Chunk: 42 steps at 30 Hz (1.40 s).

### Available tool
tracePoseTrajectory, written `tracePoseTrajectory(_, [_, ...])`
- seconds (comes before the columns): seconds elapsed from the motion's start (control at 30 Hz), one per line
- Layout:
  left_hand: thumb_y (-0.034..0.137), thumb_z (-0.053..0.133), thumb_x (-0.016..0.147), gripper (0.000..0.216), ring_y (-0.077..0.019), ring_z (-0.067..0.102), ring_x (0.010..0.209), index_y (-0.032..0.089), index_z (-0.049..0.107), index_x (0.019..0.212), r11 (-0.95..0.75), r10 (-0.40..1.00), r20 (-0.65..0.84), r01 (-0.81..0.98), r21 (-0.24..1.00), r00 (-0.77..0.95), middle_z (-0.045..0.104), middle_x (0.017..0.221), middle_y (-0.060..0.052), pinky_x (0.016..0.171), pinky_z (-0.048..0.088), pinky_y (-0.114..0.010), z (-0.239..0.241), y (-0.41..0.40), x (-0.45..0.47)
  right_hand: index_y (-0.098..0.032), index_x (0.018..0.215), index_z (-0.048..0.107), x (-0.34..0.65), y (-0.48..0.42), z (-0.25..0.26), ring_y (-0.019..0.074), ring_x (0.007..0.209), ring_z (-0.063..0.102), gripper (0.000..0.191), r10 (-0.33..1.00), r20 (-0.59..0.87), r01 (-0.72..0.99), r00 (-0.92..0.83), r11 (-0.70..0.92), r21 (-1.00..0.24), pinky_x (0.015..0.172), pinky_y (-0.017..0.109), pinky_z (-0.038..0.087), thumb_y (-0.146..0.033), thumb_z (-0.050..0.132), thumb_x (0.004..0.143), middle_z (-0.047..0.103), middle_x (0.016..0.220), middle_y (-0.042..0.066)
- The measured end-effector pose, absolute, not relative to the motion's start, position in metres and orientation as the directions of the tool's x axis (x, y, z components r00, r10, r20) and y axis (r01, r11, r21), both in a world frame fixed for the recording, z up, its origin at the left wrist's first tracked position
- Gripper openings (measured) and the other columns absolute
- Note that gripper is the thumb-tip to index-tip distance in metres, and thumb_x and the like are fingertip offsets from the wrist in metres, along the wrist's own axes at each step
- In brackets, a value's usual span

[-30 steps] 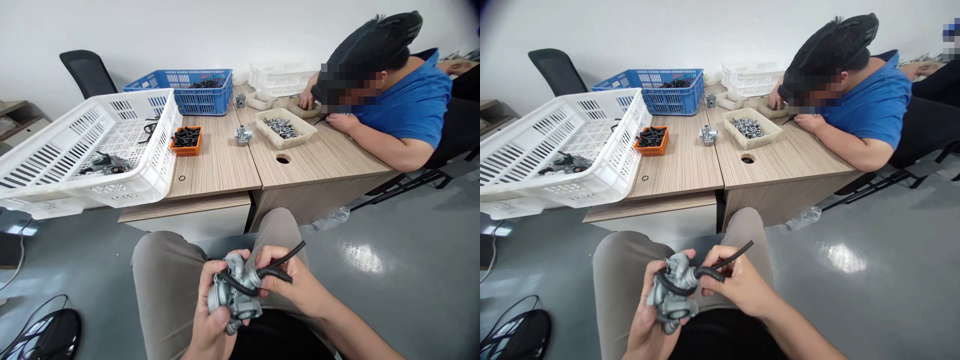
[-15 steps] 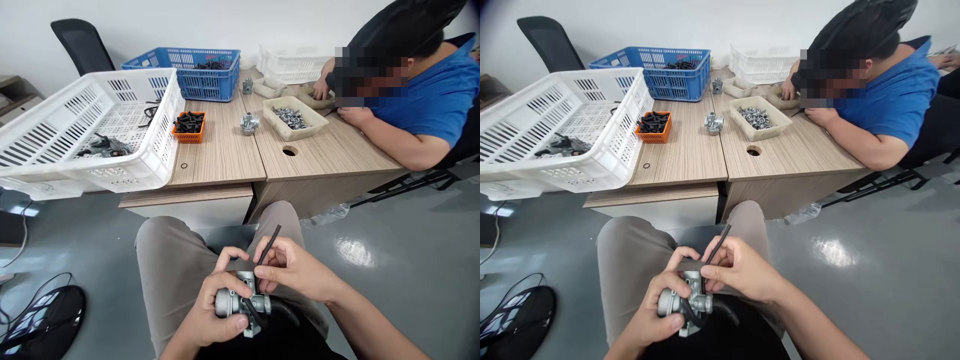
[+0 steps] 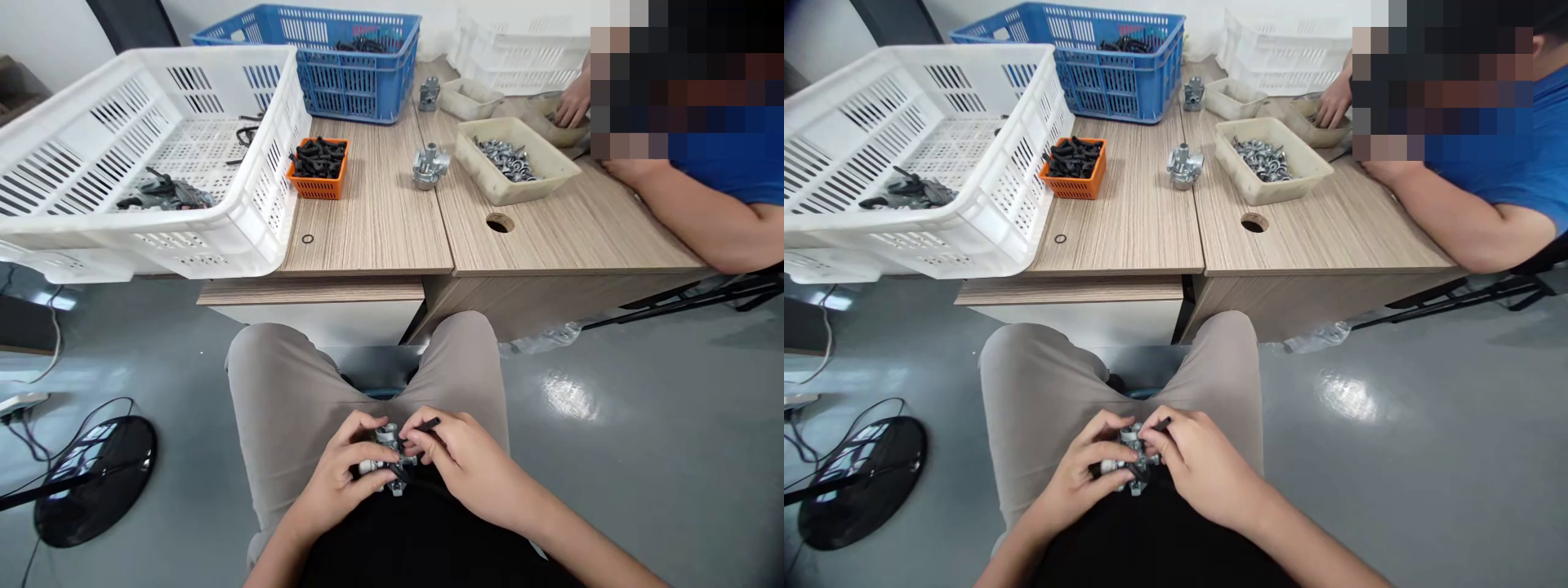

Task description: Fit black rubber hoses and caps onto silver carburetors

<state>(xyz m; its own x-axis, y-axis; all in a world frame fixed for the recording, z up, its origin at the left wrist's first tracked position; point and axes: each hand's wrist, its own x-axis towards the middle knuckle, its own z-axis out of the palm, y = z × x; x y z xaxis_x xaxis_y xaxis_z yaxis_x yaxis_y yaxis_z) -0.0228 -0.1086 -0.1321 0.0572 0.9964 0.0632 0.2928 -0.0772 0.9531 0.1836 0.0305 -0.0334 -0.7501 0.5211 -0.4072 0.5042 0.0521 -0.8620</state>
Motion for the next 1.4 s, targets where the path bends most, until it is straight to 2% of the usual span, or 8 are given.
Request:
tracePoseTrajectory(0.17, [0.034,0.075,0.096,0.025,-0.0311,0.056,0.145,0.035,0.078,0.12,-0.153,0.987,0.097,0.553,0.819,0.13,0.066,0.144,-0.007,0.12,0.052,-0.056,-0.126,-0.11,-0.032,-0.025,0.114,0.073,0.185,0.022,-0.036,0.02,0.096,0.07,0.035,0.515,-0.325,0.465,-0.793,0.167,-0.869,0.085,0.033,0.053,-0.039,0.041,0.114,0.076,0.109,0.004])
tracePoseTrajectory(0.3, [0.035,0.081,0.09,0.021,-0.029,0.067,0.133,0.025,0.079,0.109,-0.181,0.983,0.171,0.496,0.85,0.065,0.065,0.148,-0.011,0.109,0.062,-0.045,-0.125,-0.106,-0.029,-0.028,0.131,0.072,0.187,0.02,-0.031,0.0232,0.111,0.07,0.036,0.426,-0.267,0.408,-0.865,0.286,-0.867,0.098,0.037,0.052,-0.036,0.041,0.114,0.074,0.125,0.004])
tracePoseTrajectory(0.47, [0.027,0.082,0.09,0.013,-0.0213,0.077,0.11,0.023,0.078,0.101,-0.139,0.965,0.224,0.464,0.875,-0.134,0.076,0.122,-0.008,0.096,0.065,-0.032,-0.127,-0.103,-0.024,-0.026,0.149,0.061,0.188,0.012,-0.038,0.0242,0.108,0.068,0.042,0.421,-0.229,0.401,-0.878,0.385,-0.831,0.096,0.041,0.056,-0.031,0.041,0.113,0.073,0.122,0.008])
tracePoseTrajectory(0.6, [0.033,0.08,0.092,0.023,-0.0234,0.076,0.11,0.024,0.077,0.113,-0.008,0.964,0.168,0.609,0.793,-0.206,0.075,0.113,-0.007,0.092,0.066,-0.034,-0.125,-0.102,-0.031,-0.022,0.144,0.058,0.185,0.003,-0.057,0.0258,0.119,0.067,0.038,0.463,-0.154,0.367,-0.873,0.413,-0.834,0.103,0.044,0.055,-0.024,0.04,0.111,0.07,0.131,0.01])
tracePoseTrajectory(0.73, [0.031,0.072,0.098,0.029,-0.0257,0.067,0.128,0.027,0.074,0.126,-0.07,0.986,0.149,0.642,0.764,-0.069,0.071,0.122,-0.008,0.106,0.062,-0.041,-0.123,-0.099,-0.042,-0.017,0.129,0.058,0.181,-0.001,-0.076,0.0287,0.119,0.068,0.026,0.517,-0.14,0.391,-0.845,0.416,-0.821,0.102,0.049,0.055,-0.026,0.042,0.111,0.071,0.129,0.014])
tracePoseTrajectory(1.0, [0.026,0.069,0.1,0.021,-0.0216,0.069,0.116,0.022,0.072,0.121,-0.081,0.995,0.095,0.635,0.769,0.013,0.074,0.119,-0.009,0.103,0.062,-0.039,-0.118,-0.1,-0.051,-0.023,0.116,0.07,0.185,0.002,-0.085,0.0225,0.105,0.072,0.021,0.561,-0.165,0.347,-0.811,0.235,-0.908,0.092,0.037,0.056,-0.034,0.053,0.11,0.077,0.113,0.006])
tracePoseTrajectory(1.17, [0.024,0.068,0.1,0.019,-0.0216,0.07,0.116,0.022,0.072,0.118,-0.075,0.996,0.093,0.675,0.734,0.01,0.074,0.118,-0.008,0.105,0.061,-0.04,-0.117,-0.106,-0.059,-0.023,0.105,0.08,0.181,0.005,-0.097,0.0214,0.1,0.074,0.021,0.602,-0.323,0.376,-0.73,-0.04,-0.926,0.092,0.034,0.055,-0.039,0.067,0.103,0.079,0.108,0.005])
tracePoseTrajectory(1.4, [0.02,0.063,0.102,0.019,-0.0238,0.07,0.127,0.023,0.072,0.119,-0.065,0.992,0.117,0.642,0.764,-0.038,0.075,0.118,-0.007,0.107,0.061,-0.037,-0.113,-0.114,-0.051,-0.015,0.095,0.079,0.172,0.007,-0.126,0.0234,0.094,0.075,0.036,0.502,-0.488,0.274,-0.714,-0.441,-0.855,0.089,0.035,0.056,-0.049,0.086,0.083,0.079,0.097,0.009])
